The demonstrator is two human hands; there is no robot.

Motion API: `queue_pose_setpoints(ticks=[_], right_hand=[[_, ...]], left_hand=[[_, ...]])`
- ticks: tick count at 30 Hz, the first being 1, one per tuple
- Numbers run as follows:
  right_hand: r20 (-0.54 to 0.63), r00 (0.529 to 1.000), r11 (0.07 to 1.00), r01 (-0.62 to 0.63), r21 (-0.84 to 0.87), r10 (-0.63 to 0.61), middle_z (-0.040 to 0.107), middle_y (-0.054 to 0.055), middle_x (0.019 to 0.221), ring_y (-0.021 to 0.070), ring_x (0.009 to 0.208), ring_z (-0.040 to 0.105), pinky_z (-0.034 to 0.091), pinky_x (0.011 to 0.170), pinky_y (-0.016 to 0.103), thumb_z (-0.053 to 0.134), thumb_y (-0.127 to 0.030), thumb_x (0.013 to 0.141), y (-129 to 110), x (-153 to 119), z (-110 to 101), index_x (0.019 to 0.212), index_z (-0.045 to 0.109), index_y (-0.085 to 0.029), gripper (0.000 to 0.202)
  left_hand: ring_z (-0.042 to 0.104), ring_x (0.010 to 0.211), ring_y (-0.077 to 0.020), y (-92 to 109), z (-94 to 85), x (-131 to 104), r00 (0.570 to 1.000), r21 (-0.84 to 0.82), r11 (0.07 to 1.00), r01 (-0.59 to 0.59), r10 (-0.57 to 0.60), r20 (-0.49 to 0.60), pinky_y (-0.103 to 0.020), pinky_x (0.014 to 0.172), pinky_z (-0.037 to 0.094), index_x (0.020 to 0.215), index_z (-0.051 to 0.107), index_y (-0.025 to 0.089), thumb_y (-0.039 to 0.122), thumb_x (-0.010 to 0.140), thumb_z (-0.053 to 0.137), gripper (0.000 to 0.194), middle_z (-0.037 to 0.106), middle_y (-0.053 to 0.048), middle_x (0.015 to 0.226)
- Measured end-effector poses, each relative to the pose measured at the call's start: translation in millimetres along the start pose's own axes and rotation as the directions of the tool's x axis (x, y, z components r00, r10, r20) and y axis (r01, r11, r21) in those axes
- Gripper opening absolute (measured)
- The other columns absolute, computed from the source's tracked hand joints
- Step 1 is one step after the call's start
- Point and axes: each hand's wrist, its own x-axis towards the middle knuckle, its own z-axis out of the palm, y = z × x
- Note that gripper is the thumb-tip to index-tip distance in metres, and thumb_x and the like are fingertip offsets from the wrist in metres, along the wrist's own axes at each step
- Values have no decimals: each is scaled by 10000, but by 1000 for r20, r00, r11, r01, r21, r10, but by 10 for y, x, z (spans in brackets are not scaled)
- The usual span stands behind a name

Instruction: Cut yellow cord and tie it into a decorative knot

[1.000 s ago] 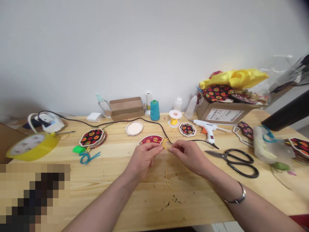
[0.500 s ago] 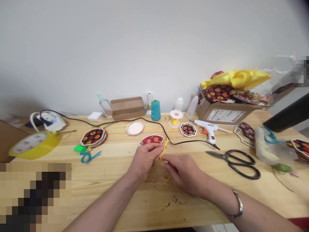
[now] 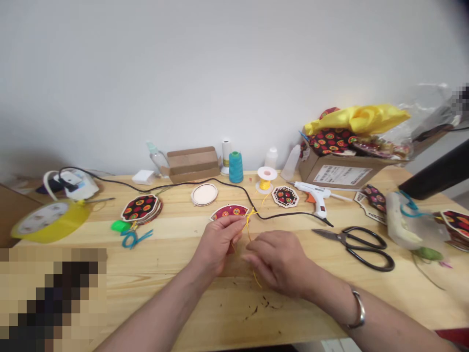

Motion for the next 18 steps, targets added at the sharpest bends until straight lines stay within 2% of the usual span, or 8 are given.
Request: queue_pose_setpoints(ticks=[2, 3, 5, 8, 9, 11, 14, 18], right_hand=[[-119, 971, 955, -175, 239, 207, 562, 38, 687, 138, 644, 502, 383, 608, 267, 428, -255, 880, 1, 42, -27, 718, 536, -166, 214], [-137, 938, 888, -244, 389, 318, 561, 36, 721, 137, 680, 509, 398, 639, 269, 440, -253, 876, 10, 63, -28, 723, 519, -171, 190], [-60, 870, 653, -321, 686, 490, 562, 31, 811, 135, 748, 523, 420, 699, 278, 501, -279, 850, 35, 100, -9, 759, 492, -183, 133], [184, 829, 190, -327, 926, 528, 560, 13, 849, 126, 783, 541, 433, 768, 306, 590, -310, 799, 59, 134, 36, 787, 471, -190, 169], [247, 823, 66, -324, 944, 512, 560, 7, 827, 124, 775, 547, 434, 782, 317, 609, -314, 787, 59, 141, 46, 791, 472, -189, 186], [339, 811, -104, -331, 938, 477, 560, -1, 798, 124, 757, 562, 442, 782, 333, 643, -316, 760, 52, 150, 54, 810, 485, -184, 212], [402, 788, -177, -362, 915, 467, 559, 1, 802, 118, 669, 563, 463, 665, 310, 672, -328, 729, 50, 159, 49, 849, 512, -176, 252], [384, 768, -90, -396, 914, 513, 469, -54, 578, 52, 454, 388, 311, 452, 204, 679, -354, 716, 89, 166, 48, 782, 517, -164, 259]], left_hand=[[313, 402, -25, 5, 12, -2, 1000, -5, 1000, -26, 26, 1, -152, 392, 205, 754, 672, 130, 320, 611, 740, 248, 406, 83, 417], [311, 404, -26, 8, 18, -5, 999, 1, 999, -37, 37, 1, -154, 393, 211, 748, 675, 128, 319, 610, 741, 244, 404, 83, 417], [310, 407, -27, 10, 28, -13, 998, 25, 998, -64, 64, 3, -155, 397, 221, 742, 685, 128, 313, 617, 735, 229, 410, 82, 415], [346, 417, -31, -2, 36, -21, 993, 71, 991, -115, 114, 12, -156, 420, 269, 743, 702, 138, 307, 638, 718, 200, 454, 73, 419], [390, 438, -39, -7, 36, -22, 991, 85, 988, -131, 130, 17, -159, 447, 309, 743, 707, 145, 304, 643, 713, 188, 502, 60, 445], [498, 527, -69, -15, 34, -23, 985, 130, 977, -170, 168, 24, -177, 534, 390, 741, 714, 159, 296, 653, 703, 163, 616, 25, 553], [584, 668, -114, -15, 26, -29, 970, 232, 942, -244, 241, 40, -207, 650, 442, 742, 725, 177, 280, 670, 685, 131, 702, -7, 714], [602, 711, -136, -5, 17, -47, 950, 340, 888, -311, 300, 85, -219, 682, 453, 770, 733, 186, 273, 696, 658, 136, 719, -13, 754]])
